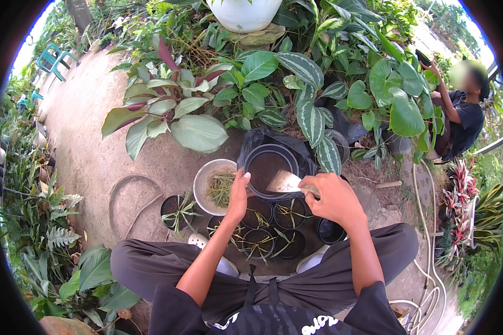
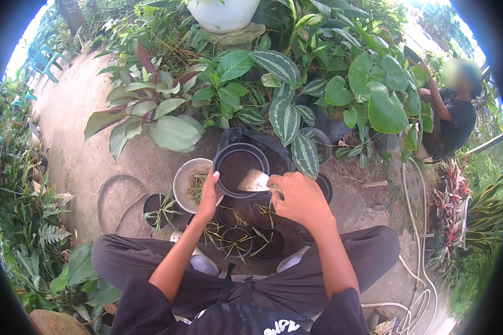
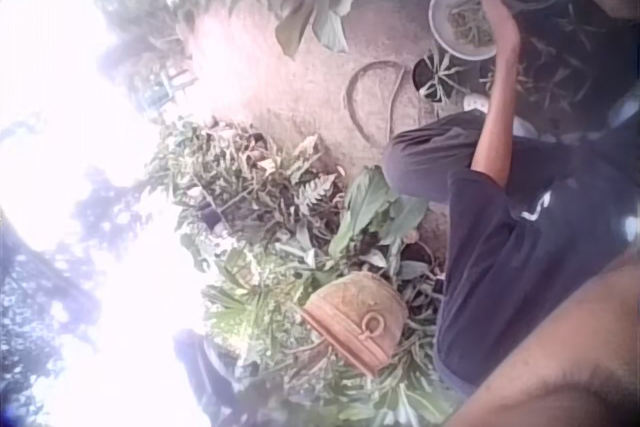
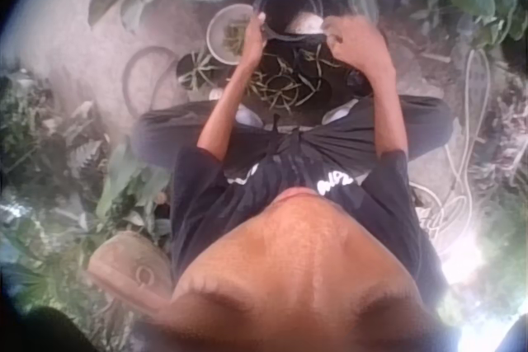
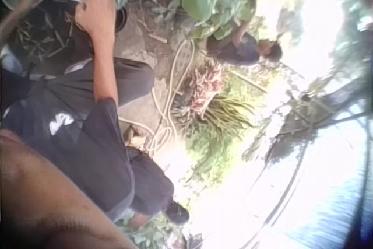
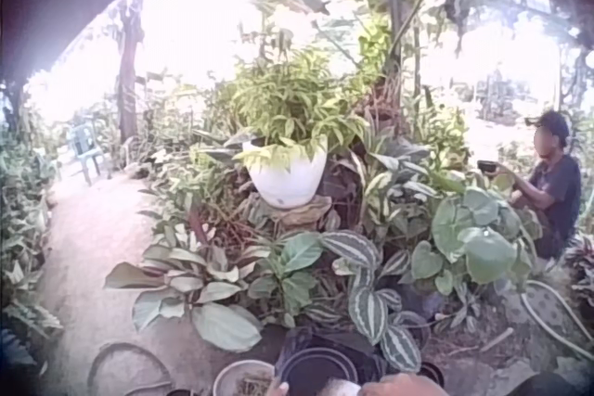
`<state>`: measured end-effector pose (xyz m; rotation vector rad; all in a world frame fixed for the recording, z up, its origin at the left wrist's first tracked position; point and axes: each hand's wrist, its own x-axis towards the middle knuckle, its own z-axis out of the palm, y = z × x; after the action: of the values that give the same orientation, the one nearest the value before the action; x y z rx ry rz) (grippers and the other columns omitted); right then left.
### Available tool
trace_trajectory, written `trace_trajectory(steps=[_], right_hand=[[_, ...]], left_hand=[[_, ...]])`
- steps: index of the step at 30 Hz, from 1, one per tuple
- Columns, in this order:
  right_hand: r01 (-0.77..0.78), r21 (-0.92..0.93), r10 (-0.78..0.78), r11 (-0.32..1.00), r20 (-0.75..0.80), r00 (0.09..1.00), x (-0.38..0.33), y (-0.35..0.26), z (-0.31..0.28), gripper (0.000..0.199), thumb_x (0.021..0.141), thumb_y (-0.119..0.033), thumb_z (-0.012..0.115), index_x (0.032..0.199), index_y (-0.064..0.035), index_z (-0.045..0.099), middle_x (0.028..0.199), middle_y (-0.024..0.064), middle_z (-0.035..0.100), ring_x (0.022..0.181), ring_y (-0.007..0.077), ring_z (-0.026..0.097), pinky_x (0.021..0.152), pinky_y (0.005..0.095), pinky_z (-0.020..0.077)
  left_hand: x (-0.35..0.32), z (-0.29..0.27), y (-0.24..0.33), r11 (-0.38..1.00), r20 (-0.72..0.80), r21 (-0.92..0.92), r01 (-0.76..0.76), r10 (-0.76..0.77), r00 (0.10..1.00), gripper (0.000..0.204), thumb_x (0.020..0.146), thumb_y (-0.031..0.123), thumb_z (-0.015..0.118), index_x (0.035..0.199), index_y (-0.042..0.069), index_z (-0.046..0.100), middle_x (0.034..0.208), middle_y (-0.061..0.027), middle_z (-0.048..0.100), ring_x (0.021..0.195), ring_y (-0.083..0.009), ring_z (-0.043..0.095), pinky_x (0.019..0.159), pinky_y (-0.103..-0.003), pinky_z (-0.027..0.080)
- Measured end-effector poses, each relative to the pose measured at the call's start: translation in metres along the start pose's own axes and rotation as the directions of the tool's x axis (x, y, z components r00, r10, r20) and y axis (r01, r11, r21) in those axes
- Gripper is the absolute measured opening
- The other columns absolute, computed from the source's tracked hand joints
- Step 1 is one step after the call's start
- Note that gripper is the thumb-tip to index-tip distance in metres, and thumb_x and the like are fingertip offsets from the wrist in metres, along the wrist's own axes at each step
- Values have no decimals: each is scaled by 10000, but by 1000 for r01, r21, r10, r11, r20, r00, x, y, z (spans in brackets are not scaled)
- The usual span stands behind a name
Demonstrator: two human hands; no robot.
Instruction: The person puts soil into plant pots using a trowel and places small plant cuttings into the soil.
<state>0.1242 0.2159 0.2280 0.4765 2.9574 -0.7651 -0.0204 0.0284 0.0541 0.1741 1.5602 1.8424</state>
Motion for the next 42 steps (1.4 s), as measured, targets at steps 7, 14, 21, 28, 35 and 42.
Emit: trace_trajectory(steps=[7,14,21,28,35,42], right_hand=[[-41,131,35,991,45,998,-3,4,-1,205,915,-177,644,1080,-83,720,764,159,673,715,340,640,715,424,521],[-90,341,80,936,44,996,2,18,7,174,966,-137,635,1060,3,677,650,113,607,598,133,580,577,326,464],[-4,278,-4,961,28,1000,1,9,-15,216,833,-193,678,990,-69,760,802,148,714,783,324,688,759,413,531],[-36,51,34,998,41,999,-10,13,-11,234,775,-249,708,961,-137,796,928,158,728,953,366,673,896,444,538],[-21,12,21,1000,41,999,-9,5,-13,271,818,-223,681,1030,-87,783,984,188,737,984,359,694,924,446,539],[-36,27,33,999,108,994,-7,14,-6,267,810,-229,724,1038,-107,788,926,161,725,915,364,695,855,446,555]], left_hand=[[-3,2,3,998,11,58,-25,25,1000,837,1009,485,484,1602,-34,202,1482,-249,459,1267,-307,581,1009,-413,490],[0,0,-2,999,21,36,-23,22,1000,850,1009,495,482,1609,-24,178,1472,-257,459,1232,-318,602,1010,-415,489],[0,-3,-3,1000,17,2,-2,2,1000,861,1006,494,482,1603,-48,180,1485,-249,451,1217,-317,611,1004,-400,493],[-11,7,11,989,8,149,2,-3,1000,823,998,485,488,1583,-46,257,1482,-239,465,1232,-298,600,990,-401,509],[-6,7,-7,993,31,90,80,-83,996,865,999,503,484,1605,-44,197,1491,-229,467,1223,-292,605,988,-391,503],[14,-14,-35,998,90,15,62,-63,994,887,1006,523,475,1620,-32,156,1576,-242,354,1234,-304,600,1005,-397,493]])
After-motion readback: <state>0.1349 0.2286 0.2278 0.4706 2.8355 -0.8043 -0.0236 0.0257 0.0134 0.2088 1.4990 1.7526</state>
